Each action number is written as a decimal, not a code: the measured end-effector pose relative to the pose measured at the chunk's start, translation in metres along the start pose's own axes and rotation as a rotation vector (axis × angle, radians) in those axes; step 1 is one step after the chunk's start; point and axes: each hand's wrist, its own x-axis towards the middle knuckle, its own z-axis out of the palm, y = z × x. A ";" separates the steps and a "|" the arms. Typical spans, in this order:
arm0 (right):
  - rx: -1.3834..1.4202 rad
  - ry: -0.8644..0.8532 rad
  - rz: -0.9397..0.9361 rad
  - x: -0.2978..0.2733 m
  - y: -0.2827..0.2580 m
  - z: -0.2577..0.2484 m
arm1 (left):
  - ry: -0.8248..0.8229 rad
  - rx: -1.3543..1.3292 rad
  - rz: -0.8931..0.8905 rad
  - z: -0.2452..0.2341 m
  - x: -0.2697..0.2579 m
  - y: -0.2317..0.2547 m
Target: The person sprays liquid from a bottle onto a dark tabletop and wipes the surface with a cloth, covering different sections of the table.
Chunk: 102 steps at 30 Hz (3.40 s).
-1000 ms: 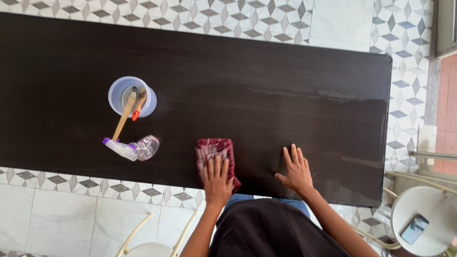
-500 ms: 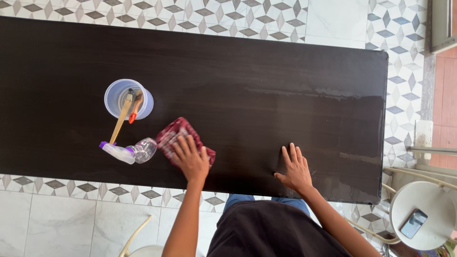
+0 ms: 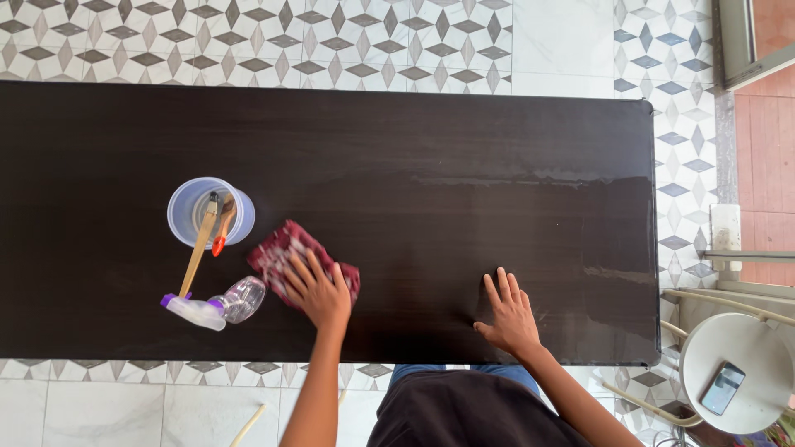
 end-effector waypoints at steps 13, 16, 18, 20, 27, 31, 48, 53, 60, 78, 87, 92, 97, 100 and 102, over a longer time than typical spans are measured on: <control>0.031 -0.034 0.026 0.000 -0.003 -0.008 | -0.138 -0.136 0.340 -0.005 -0.024 0.070; 0.049 -0.031 0.031 0.000 -0.001 -0.009 | -0.067 -0.117 0.280 -0.006 -0.008 0.041; 0.050 -0.034 0.030 -0.001 -0.002 -0.009 | -0.001 -0.079 0.213 0.002 0.029 0.030; 0.039 -0.047 0.033 -0.001 -0.001 -0.010 | 0.019 -0.036 0.169 0.010 0.071 0.028; 0.055 -0.073 0.052 -0.001 -0.004 -0.012 | -0.085 0.025 0.187 0.010 0.106 0.082; 0.058 -0.056 0.043 -0.001 -0.003 -0.010 | -0.110 -0.099 0.418 0.005 0.046 0.106; 0.061 -0.042 0.016 -0.004 0.000 -0.012 | -0.067 -0.007 0.285 0.009 0.099 0.087; 0.060 -0.065 0.030 -0.003 -0.001 -0.011 | -0.168 -0.146 0.463 -0.003 0.037 0.125; 0.050 -0.029 0.016 -0.002 0.001 -0.006 | -0.234 -0.153 0.582 -0.026 -0.072 0.087; 0.085 -0.014 0.008 -0.001 0.003 -0.006 | -0.153 -0.071 0.418 -0.007 0.032 0.127; 0.103 0.014 -0.009 -0.006 0.004 -0.011 | -0.209 -0.157 0.487 -0.022 -0.064 0.086; 0.091 0.067 -0.027 -0.001 0.004 -0.010 | -0.134 -0.072 0.305 -0.011 0.004 0.065; 0.087 0.020 -0.025 -0.001 0.003 -0.013 | -0.119 -0.026 0.266 -0.002 0.077 0.108; 0.102 0.035 -0.013 -0.003 0.002 -0.009 | -0.192 -0.053 0.310 -0.003 0.063 0.140; 0.093 0.029 0.005 0.000 0.001 -0.011 | -0.195 -0.082 0.413 -0.003 0.045 0.158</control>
